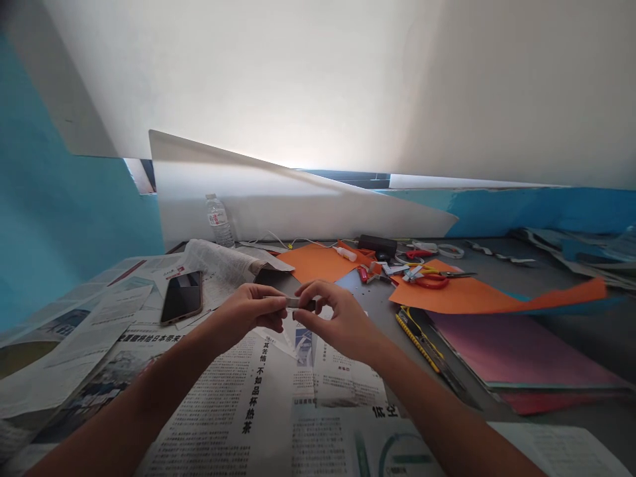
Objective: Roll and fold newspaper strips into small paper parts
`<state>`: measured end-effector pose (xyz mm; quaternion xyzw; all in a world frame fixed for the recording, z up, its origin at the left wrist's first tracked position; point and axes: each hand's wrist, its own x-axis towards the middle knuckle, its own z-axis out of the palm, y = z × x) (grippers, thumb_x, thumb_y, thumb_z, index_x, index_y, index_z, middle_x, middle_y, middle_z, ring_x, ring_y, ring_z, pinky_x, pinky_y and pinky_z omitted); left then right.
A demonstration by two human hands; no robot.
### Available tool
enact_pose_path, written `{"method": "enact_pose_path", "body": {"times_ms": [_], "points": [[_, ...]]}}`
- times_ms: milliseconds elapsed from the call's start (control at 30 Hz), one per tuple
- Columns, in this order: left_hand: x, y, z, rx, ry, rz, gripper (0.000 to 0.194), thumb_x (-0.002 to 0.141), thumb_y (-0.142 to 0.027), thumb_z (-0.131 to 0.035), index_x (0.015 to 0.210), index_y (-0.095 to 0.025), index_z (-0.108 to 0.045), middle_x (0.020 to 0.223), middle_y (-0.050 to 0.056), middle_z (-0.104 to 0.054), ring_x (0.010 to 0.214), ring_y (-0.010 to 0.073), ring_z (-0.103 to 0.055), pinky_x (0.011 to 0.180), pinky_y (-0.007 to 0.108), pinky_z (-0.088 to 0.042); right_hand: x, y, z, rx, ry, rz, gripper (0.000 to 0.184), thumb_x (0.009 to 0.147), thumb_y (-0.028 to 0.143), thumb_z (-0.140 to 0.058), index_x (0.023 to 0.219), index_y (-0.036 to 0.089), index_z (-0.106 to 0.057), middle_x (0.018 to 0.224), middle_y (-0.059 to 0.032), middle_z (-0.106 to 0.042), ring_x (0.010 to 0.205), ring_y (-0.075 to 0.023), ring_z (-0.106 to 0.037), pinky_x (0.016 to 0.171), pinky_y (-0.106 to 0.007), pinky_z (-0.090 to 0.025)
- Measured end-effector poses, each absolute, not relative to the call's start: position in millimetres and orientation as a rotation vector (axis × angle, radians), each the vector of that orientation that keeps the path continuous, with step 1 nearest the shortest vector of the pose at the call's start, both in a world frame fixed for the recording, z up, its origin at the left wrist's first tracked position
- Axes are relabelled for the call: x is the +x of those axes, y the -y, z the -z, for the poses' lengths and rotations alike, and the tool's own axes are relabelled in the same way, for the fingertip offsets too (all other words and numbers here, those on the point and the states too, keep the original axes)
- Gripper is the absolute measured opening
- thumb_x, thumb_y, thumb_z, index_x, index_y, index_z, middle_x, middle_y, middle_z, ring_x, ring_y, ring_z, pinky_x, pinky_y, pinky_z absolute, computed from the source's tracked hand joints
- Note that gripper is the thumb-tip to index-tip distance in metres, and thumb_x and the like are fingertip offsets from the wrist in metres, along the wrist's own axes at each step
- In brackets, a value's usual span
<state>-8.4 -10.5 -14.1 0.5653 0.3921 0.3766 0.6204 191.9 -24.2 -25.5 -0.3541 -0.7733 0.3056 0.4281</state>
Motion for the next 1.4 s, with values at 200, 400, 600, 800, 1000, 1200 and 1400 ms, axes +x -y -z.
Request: {"method": "enact_pose_path", "body": {"times_ms": [200,400,600,800,1000,1200,1400], "points": [[-20.4,4.0,15.1,1.334,-0.85,-0.743,0.021,0.07,-0.033,-0.077,0.069,-0.013,-0.07,0.063,0.002,-0.064,0.055,0.0113,-0.059,0.058,0.025,-0.053,198.4,26.1,19.0,-0.944,2.264,-0.643,0.013,0.091,0.028,-0.056,0.097,0.022,-0.065,0.083,-0.0027,-0.07,0.072,-0.0153,-0.061,0.064,-0.027,-0.049],[-33.9,-4.0,13.0,1.214,-0.762,-0.629,0.022,0.066,-0.031,-0.079,0.067,-0.012,-0.068,0.057,0.0,-0.06,0.048,0.0092,-0.055,0.052,0.024,-0.052,193.1,37.9,16.9,-0.808,2.209,-0.611,0.018,0.082,0.01,-0.059,0.091,0.023,-0.067,0.083,-0.0008,-0.074,0.074,-0.0142,-0.068,0.07,-0.025,-0.053],[-38.2,-4.1,12.3,1.195,-0.699,-0.531,0.019,0.067,-0.028,-0.077,0.069,-0.011,-0.069,0.055,0.0,-0.06,0.045,0.0094,-0.057,0.05,0.023,-0.052,191.0,41.9,17.0,-0.727,2.193,-0.496,0.016,0.089,0.019,-0.061,0.101,0.024,-0.071,0.084,-0.0019,-0.076,0.07,-0.0153,-0.07,0.064,-0.025,-0.054],[-35.7,-4.0,15.2,1.191,-0.68,-0.437,0.018,0.065,-0.028,-0.077,0.068,-0.012,-0.069,0.053,0.0,-0.059,0.045,0.01,-0.056,0.047,0.024,-0.052,187.3,44.1,13.0,-0.498,2.131,-0.668,0.008,0.086,0.024,-0.068,0.092,0.024,-0.074,0.089,-0.0057,-0.076,0.077,-0.0171,-0.07,0.069,-0.028,-0.057],[-35.8,-4.0,15.4,1.181,-0.696,-0.384,0.014,0.066,-0.025,-0.075,0.07,-0.012,-0.07,0.054,-0.001,-0.06,0.045,0.0098,-0.056,0.047,0.023,-0.054,187.4,48.2,12.6,-0.533,2.16,-0.726,0.008,0.084,0.02,-0.07,0.087,0.023,-0.077,0.085,-0.0061,-0.071,0.072,-0.0157,-0.067,0.063,-0.027,-0.056],[-36.4,-4.8,15.9,1.21,-0.706,-0.376,0.012,0.065,-0.024,-0.073,0.067,-0.012,-0.07,0.052,0.0,-0.059,0.044,0.01,-0.055,0.044,0.022,-0.053,187.6,51.3,14.4,-0.509,2.189,-0.714,0.012,0.086,0.016,-0.065,0.083,0.022,-0.075,0.083,-0.0046,-0.068,0.066,-0.0121,-0.064,0.059,-0.022,-0.053],[-37.8,-6.1,15.5,1.231,-0.708,-0.387,0.011,0.065,-0.023,-0.071,0.066,-0.012,-0.07,0.051,0.0,-0.058,0.043,0.0097,-0.053,0.043,0.022,-0.052,186.3,50.2,15.6,-0.539,2.258,-0.738,0.009,0.089,0.021,-0.064,0.088,0.021,-0.073,0.087,-0.0045,-0.068,0.072,-0.0129,-0.064,0.066,-0.024,-0.052]]}}
